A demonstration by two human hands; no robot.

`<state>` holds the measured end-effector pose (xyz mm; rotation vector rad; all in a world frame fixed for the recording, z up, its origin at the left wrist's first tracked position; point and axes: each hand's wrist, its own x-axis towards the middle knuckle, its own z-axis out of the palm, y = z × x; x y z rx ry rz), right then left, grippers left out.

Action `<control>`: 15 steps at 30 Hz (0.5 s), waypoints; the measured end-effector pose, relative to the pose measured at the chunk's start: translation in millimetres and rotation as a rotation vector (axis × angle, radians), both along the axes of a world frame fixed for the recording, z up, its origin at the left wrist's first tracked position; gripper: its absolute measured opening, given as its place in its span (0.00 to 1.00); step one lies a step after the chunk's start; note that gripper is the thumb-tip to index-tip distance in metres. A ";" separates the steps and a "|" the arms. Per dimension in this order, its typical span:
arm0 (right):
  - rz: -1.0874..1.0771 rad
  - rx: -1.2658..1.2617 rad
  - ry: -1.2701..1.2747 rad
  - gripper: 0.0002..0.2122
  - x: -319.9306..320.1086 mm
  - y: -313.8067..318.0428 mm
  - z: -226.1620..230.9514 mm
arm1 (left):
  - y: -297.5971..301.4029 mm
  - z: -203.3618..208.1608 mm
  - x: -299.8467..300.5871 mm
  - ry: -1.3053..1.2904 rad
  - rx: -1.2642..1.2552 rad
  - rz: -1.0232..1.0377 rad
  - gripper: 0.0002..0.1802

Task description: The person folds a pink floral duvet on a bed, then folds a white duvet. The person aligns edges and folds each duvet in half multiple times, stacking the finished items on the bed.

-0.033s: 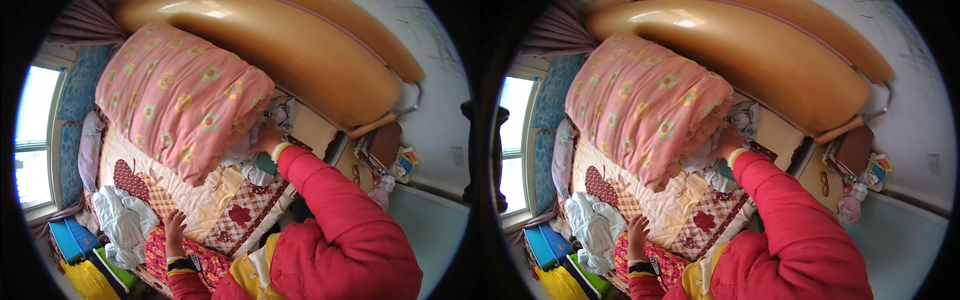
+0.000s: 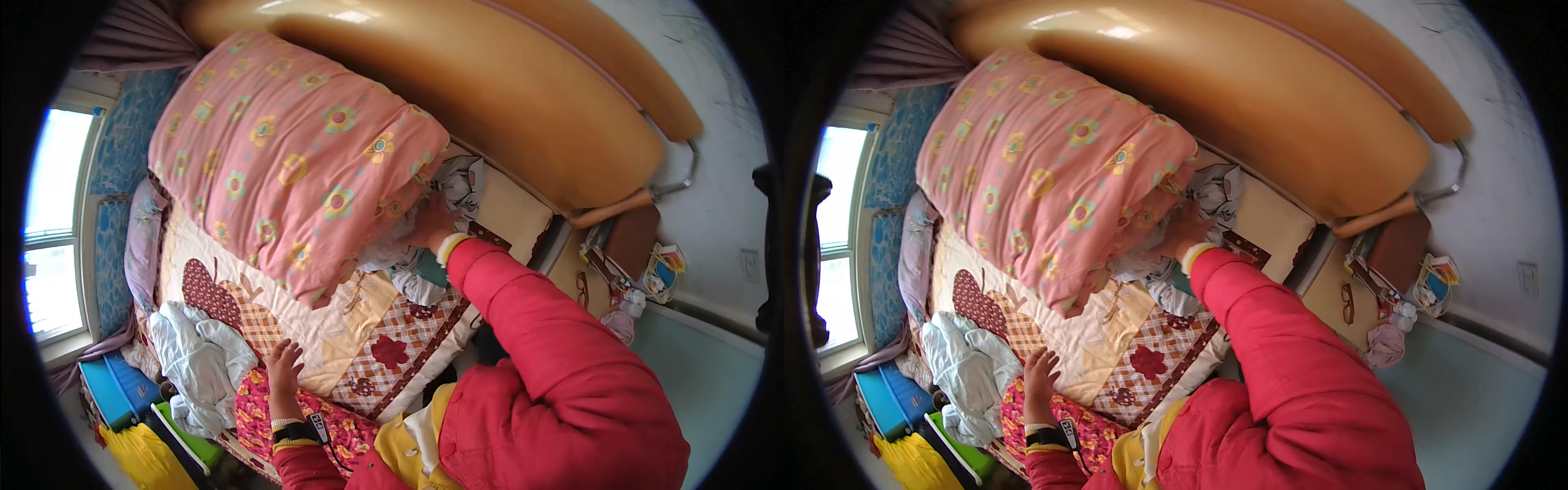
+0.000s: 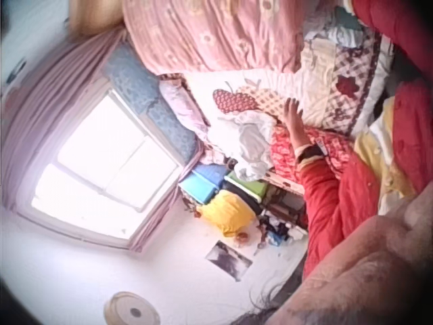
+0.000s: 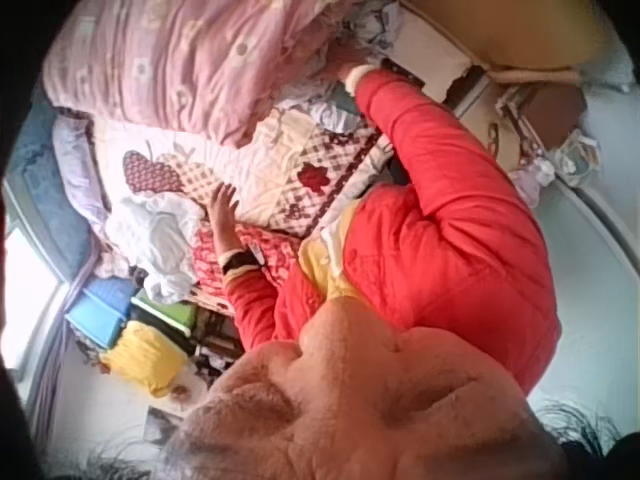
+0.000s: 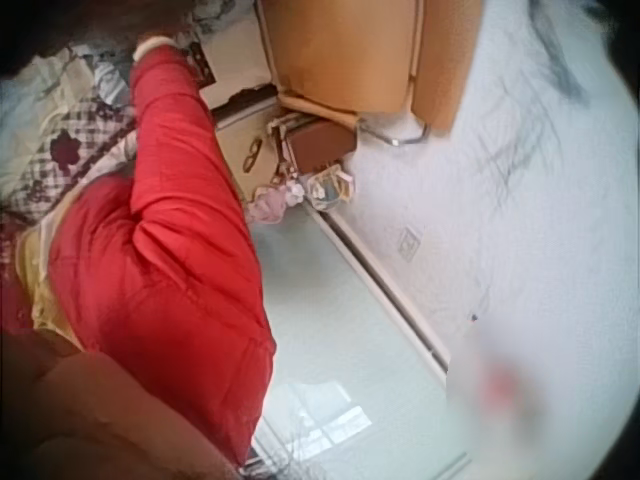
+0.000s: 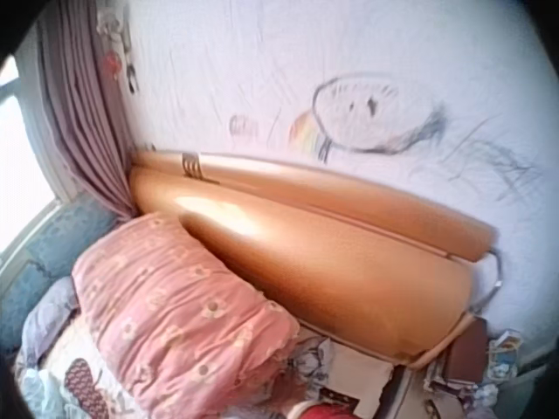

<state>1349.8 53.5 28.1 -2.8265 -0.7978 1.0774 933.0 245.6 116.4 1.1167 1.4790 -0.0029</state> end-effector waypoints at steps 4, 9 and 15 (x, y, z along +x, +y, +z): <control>-0.077 0.110 -0.104 0.50 4.2 23.3 -58.9 | -2.1 -6.4 47.0 -0.009 0.034 0.012 0.20; 0.220 0.199 0.042 0.24 28.5 4.7 -92.9 | 27.5 -22.7 64.3 -0.161 0.004 0.157 0.20; 0.668 0.027 0.389 0.10 23.9 -77.8 -58.2 | 82.6 -47.8 108.6 -0.471 -0.069 0.402 0.30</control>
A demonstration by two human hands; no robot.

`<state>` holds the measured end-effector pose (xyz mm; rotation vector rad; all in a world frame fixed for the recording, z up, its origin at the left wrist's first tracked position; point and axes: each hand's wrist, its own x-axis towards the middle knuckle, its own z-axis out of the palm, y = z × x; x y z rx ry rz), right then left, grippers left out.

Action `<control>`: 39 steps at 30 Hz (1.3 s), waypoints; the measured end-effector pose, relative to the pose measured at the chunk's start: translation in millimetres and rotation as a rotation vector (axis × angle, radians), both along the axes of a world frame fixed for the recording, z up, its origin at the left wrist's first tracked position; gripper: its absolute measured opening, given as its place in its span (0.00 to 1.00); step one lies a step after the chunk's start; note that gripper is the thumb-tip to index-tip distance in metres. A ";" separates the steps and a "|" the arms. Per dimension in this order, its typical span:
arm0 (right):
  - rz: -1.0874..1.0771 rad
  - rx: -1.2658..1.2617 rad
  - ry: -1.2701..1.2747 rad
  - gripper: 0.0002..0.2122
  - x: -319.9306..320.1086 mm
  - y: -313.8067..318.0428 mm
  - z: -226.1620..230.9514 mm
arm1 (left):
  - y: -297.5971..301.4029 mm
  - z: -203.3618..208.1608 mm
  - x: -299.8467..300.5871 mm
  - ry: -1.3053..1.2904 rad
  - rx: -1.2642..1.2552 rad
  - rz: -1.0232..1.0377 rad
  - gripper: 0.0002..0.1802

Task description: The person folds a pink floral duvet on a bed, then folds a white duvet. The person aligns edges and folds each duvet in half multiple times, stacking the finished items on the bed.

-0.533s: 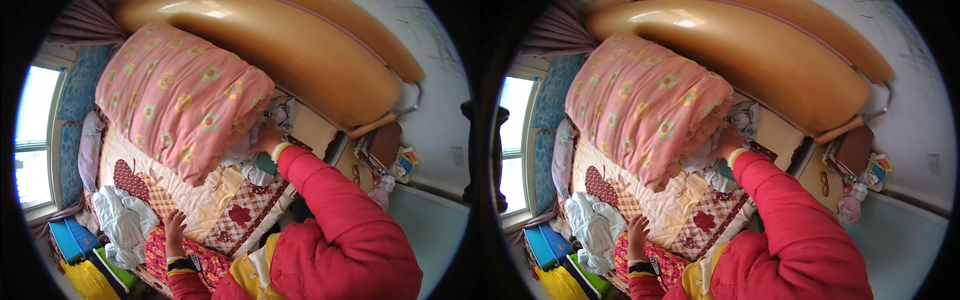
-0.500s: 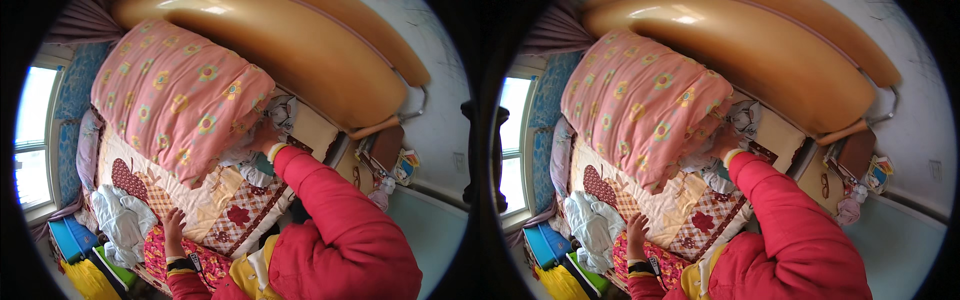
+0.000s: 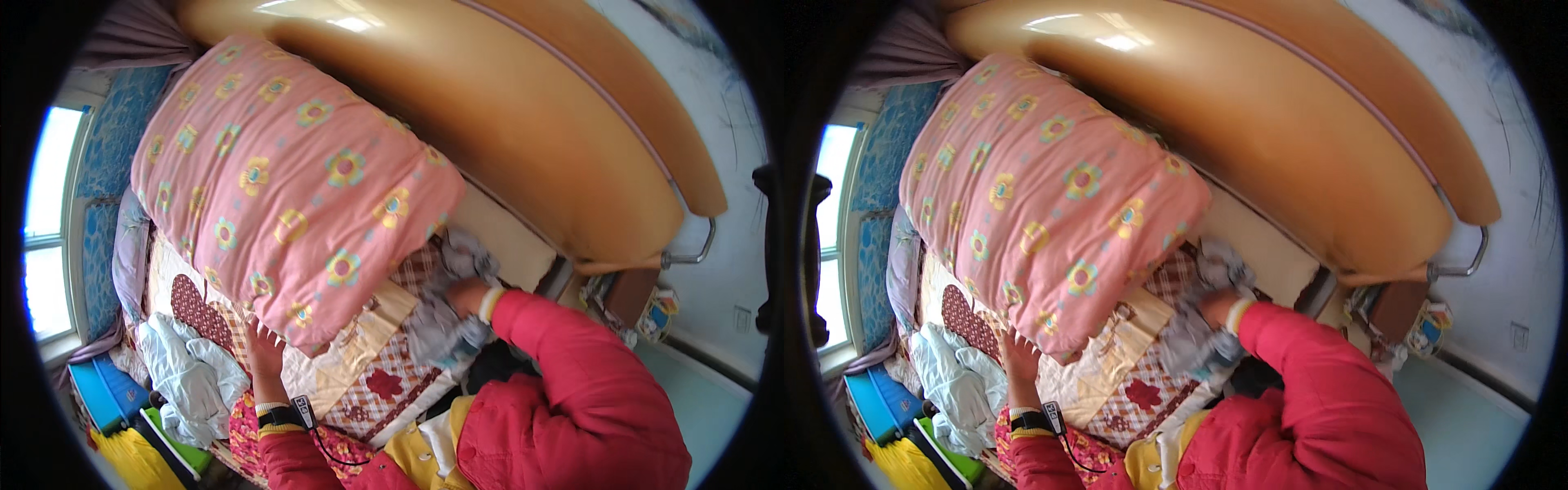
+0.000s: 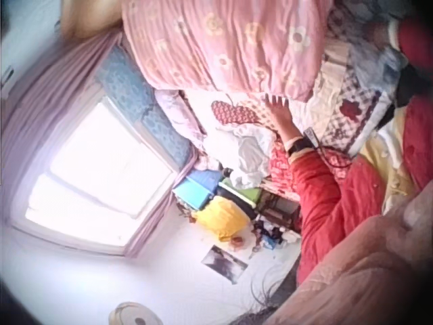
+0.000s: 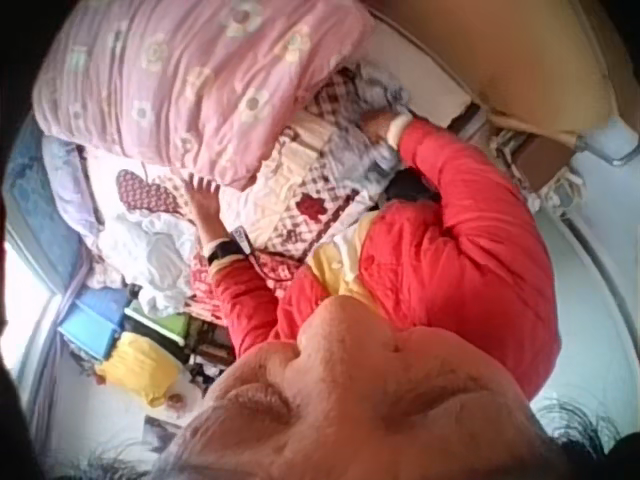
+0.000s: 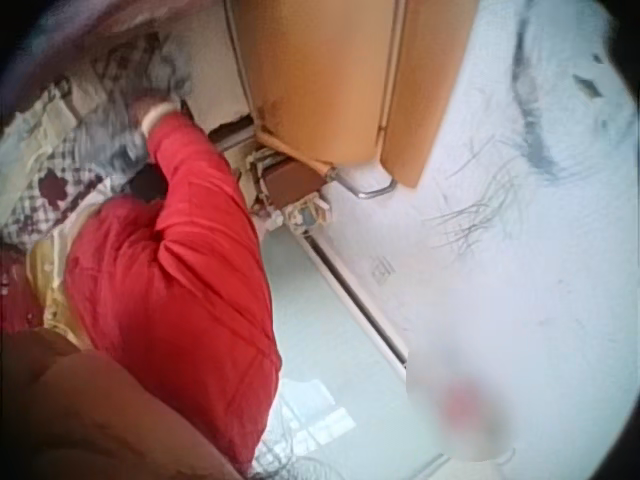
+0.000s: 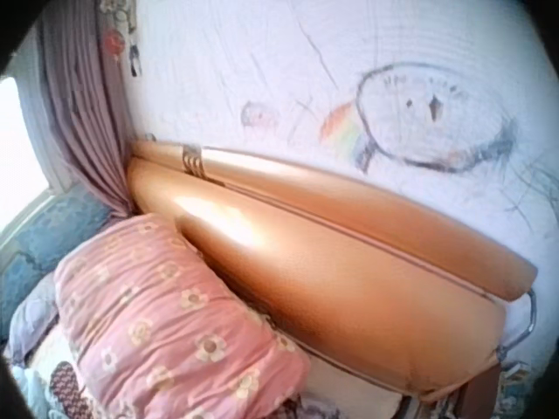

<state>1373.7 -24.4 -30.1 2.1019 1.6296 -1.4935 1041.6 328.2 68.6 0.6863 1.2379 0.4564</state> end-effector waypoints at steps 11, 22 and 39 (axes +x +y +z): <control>-1.663 0.647 1.678 0.29 104.2 88.7 11.0 | 30.0 -46.7 62.6 -0.331 -0.141 -0.117 0.36; -0.731 1.530 0.922 0.17 173.0 279.8 273.6 | 47.5 41.8 47.3 -0.183 0.061 -0.098 0.31; -0.862 0.453 -0.113 0.28 207.1 171.1 121.9 | 13.1 -38.3 117.2 -0.191 0.007 -0.055 0.22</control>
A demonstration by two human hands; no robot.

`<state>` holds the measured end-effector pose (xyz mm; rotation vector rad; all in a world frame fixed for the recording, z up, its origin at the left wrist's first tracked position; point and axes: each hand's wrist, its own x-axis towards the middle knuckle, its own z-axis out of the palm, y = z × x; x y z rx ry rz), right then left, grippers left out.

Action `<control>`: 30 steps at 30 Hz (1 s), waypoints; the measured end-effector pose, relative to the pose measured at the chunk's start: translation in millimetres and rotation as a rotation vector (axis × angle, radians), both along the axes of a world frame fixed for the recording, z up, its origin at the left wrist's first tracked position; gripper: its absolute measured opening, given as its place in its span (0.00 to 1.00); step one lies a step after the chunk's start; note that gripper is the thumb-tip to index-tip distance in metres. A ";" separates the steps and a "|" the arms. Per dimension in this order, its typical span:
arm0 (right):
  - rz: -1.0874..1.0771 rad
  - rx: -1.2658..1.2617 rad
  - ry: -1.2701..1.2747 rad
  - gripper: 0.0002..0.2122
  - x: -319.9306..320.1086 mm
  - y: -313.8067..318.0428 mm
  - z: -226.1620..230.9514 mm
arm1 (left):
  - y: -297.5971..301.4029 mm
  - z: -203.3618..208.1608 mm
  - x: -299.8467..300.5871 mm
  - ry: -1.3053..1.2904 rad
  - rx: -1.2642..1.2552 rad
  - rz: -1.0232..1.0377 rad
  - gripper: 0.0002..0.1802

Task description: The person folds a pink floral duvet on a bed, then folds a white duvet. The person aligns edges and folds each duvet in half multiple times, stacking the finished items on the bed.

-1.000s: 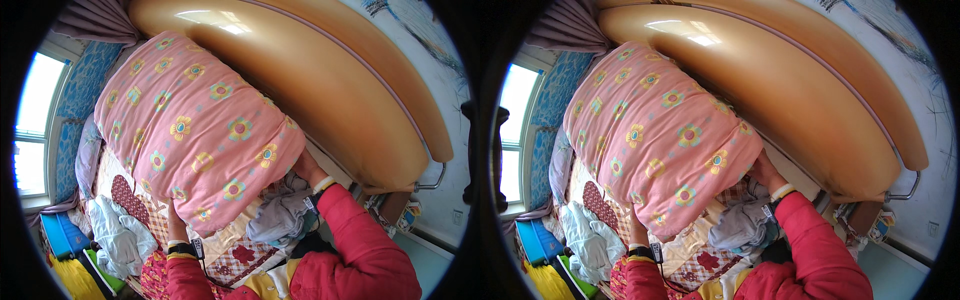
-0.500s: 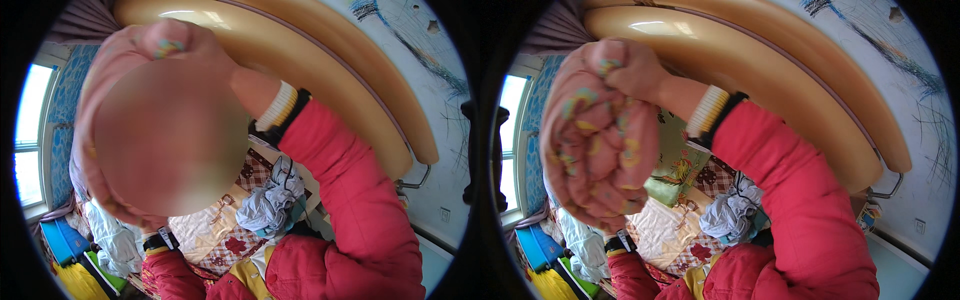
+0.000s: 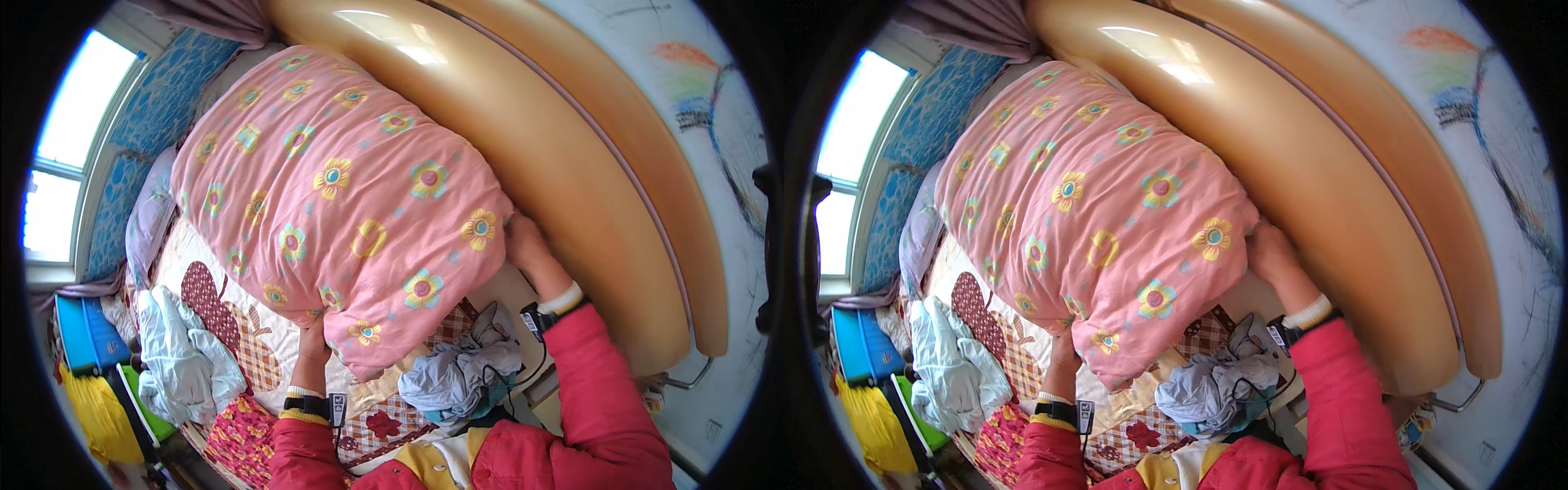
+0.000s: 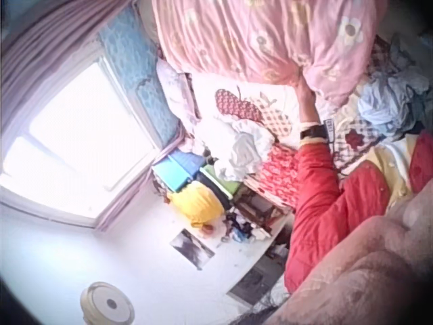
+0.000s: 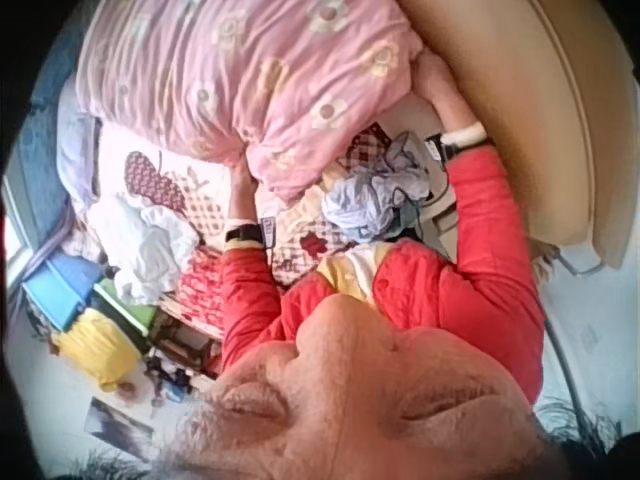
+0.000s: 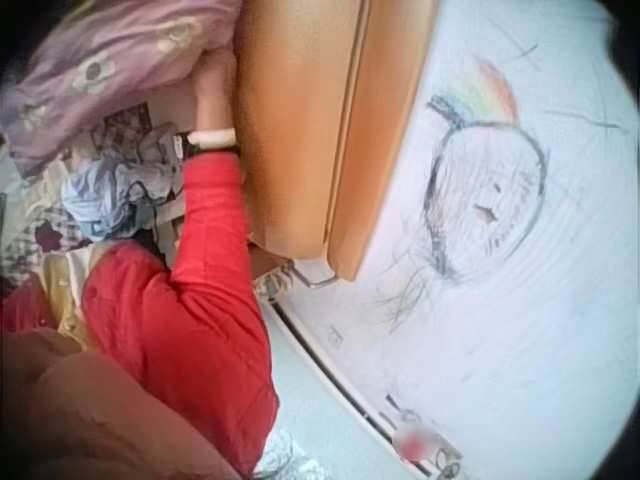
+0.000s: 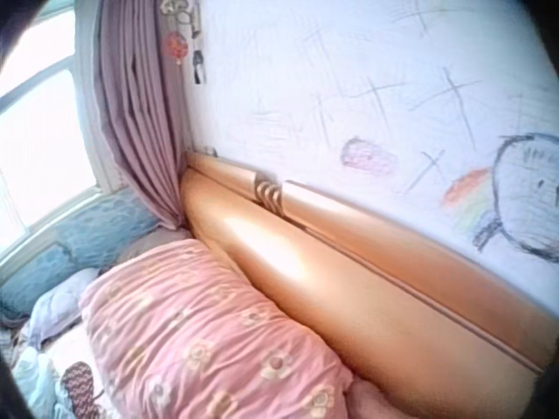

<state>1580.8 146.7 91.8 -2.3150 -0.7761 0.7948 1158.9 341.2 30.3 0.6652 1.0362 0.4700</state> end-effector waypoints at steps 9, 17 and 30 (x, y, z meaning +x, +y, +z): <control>0.673 0.564 -0.595 0.35 -116.2 55.6 153.4 | 117.9 162.7 22.8 0.428 1.428 -0.146 0.44; 0.706 0.028 -0.596 0.59 -120.6 106.6 59.9 | 224.0 106.9 101.1 1.186 1.165 -0.799 0.45; 0.796 -0.100 -0.686 0.66 -122.1 141.7 -0.5 | 143.8 18.1 -36.7 0.522 1.383 -0.378 0.36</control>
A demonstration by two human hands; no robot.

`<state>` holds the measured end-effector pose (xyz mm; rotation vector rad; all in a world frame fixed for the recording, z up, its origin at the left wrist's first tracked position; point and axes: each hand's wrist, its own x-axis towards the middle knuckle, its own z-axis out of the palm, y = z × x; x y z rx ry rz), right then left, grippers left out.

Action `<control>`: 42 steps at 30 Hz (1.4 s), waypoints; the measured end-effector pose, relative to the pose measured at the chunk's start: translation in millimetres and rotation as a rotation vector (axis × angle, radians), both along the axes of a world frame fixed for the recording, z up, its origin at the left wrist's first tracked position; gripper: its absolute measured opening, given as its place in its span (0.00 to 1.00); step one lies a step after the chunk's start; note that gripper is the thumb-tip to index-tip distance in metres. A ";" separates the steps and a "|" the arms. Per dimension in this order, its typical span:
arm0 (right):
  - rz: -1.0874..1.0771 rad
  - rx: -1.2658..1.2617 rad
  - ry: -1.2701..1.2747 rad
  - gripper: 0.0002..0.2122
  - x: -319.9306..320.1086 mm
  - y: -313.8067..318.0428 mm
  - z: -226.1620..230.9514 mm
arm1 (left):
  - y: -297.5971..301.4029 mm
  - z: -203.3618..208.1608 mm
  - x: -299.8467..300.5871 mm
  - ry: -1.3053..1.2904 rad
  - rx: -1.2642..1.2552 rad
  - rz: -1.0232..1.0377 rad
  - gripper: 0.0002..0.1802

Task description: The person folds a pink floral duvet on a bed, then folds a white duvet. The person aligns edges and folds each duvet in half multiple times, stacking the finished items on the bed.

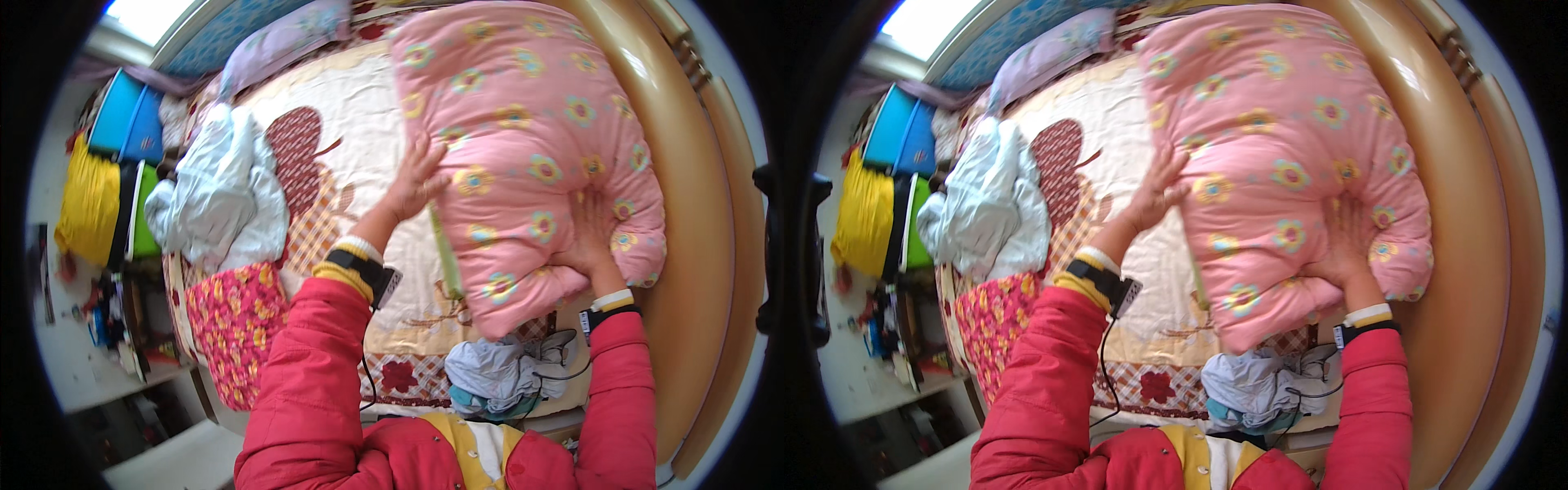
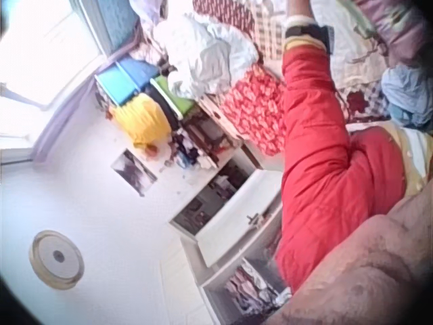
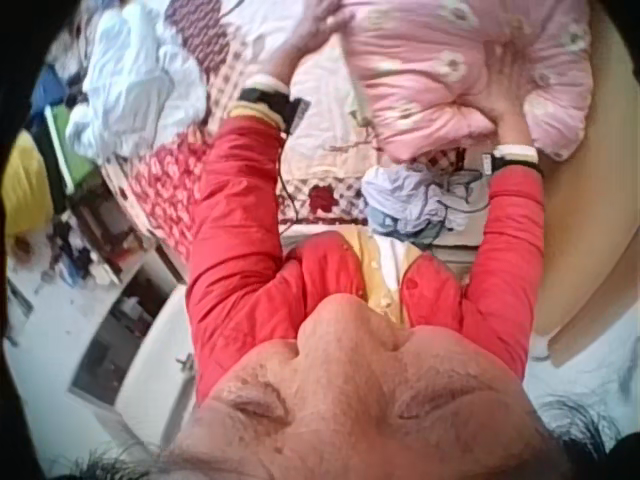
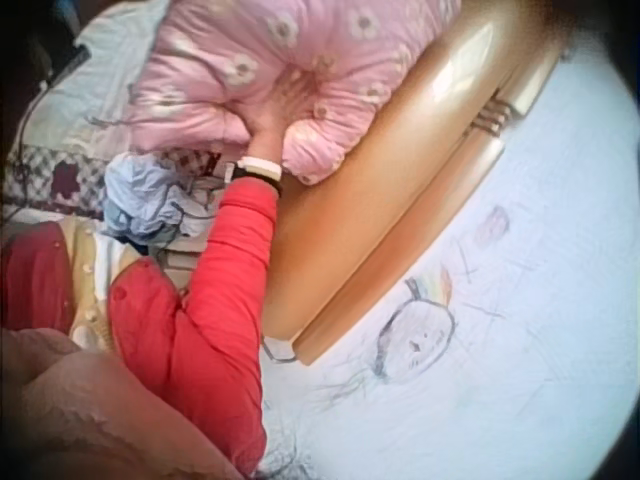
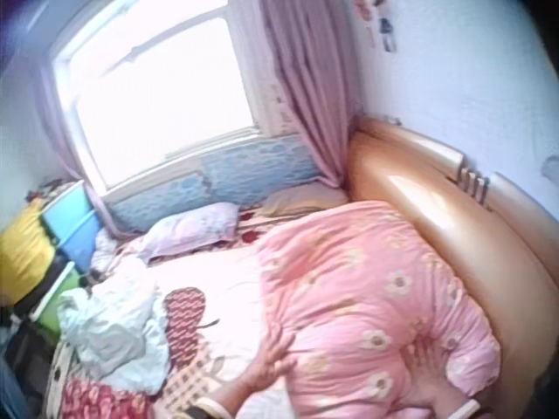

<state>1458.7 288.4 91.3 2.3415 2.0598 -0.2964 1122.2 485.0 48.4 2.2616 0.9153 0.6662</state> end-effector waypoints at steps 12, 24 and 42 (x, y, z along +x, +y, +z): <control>-0.183 0.107 -0.121 0.40 -5.3 -27.4 -40.2 | -422.8 -28.8 -533.6 0.444 0.062 1.496 0.23; 0.126 -0.201 0.765 0.47 -475.3 -131.6 -92.4 | -555.6 -47.1 -763.2 -0.557 -0.338 2.365 0.60; -0.359 -0.837 1.583 0.25 -660.5 -152.3 -51.9 | -517.2 -16.1 -821.1 -0.862 -1.184 1.115 0.30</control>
